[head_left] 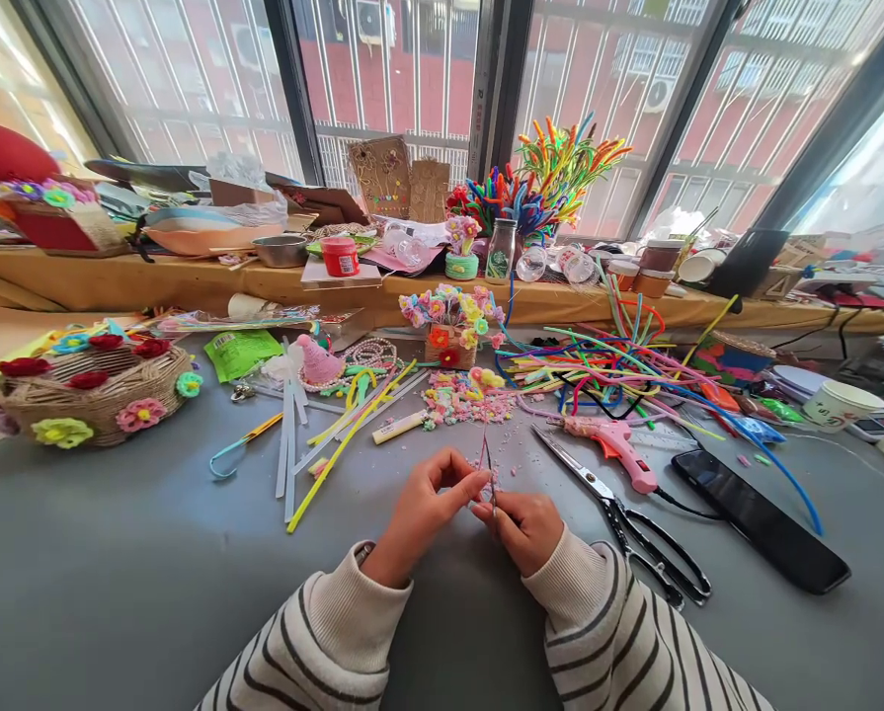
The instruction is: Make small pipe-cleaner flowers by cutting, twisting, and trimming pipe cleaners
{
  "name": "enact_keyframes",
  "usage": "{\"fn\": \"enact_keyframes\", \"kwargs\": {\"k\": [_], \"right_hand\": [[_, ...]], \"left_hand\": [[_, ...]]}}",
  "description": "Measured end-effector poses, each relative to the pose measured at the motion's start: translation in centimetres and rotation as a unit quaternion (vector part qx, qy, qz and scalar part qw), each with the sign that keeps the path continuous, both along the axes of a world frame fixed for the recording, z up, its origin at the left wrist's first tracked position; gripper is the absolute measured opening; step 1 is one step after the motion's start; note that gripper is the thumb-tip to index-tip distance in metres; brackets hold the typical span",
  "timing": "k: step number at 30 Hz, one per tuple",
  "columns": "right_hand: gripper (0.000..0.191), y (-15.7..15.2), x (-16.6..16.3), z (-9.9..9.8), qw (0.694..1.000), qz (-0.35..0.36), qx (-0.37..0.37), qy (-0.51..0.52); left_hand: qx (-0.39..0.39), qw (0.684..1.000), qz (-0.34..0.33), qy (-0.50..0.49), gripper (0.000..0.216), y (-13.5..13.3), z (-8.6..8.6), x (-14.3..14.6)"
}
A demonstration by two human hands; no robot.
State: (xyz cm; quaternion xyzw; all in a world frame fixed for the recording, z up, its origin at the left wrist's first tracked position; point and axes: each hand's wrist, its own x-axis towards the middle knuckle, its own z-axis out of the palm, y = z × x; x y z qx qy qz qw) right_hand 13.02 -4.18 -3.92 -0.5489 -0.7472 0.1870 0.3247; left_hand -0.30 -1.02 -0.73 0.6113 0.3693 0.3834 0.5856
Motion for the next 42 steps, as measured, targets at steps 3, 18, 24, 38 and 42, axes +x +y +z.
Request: {"fn": "enact_keyframes", "kwargs": {"k": [3, 18, 24, 38, 42], "right_hand": [[0.047, -0.04, 0.02, -0.08, 1.0, -0.007, 0.01, 0.012], [0.052, -0.04, 0.18, 0.0, 0.997, -0.029, 0.014, 0.068], [0.057, -0.24, 0.28, 0.46, 0.997, 0.018, -0.018, 0.077], [0.05, -0.19, 0.34, 0.38, 0.996, -0.035, 0.054, 0.059], [0.05, -0.07, 0.37, 0.08, 0.996, -0.038, 0.056, 0.064]], "left_hand": [[0.003, 1.0, 0.01, -0.01, 0.02, -0.01, 0.05, -0.05], [0.008, 1.0, 0.024, 0.009, 0.02, -0.07, 0.26, -0.08], [0.014, 1.0, 0.011, -0.003, 0.02, -0.28, 0.45, 0.05], [0.012, 1.0, -0.017, 0.002, 0.02, -0.28, 0.16, 0.1], [0.014, 1.0, -0.01, 0.005, 0.021, -0.25, 0.2, 0.11]]}}
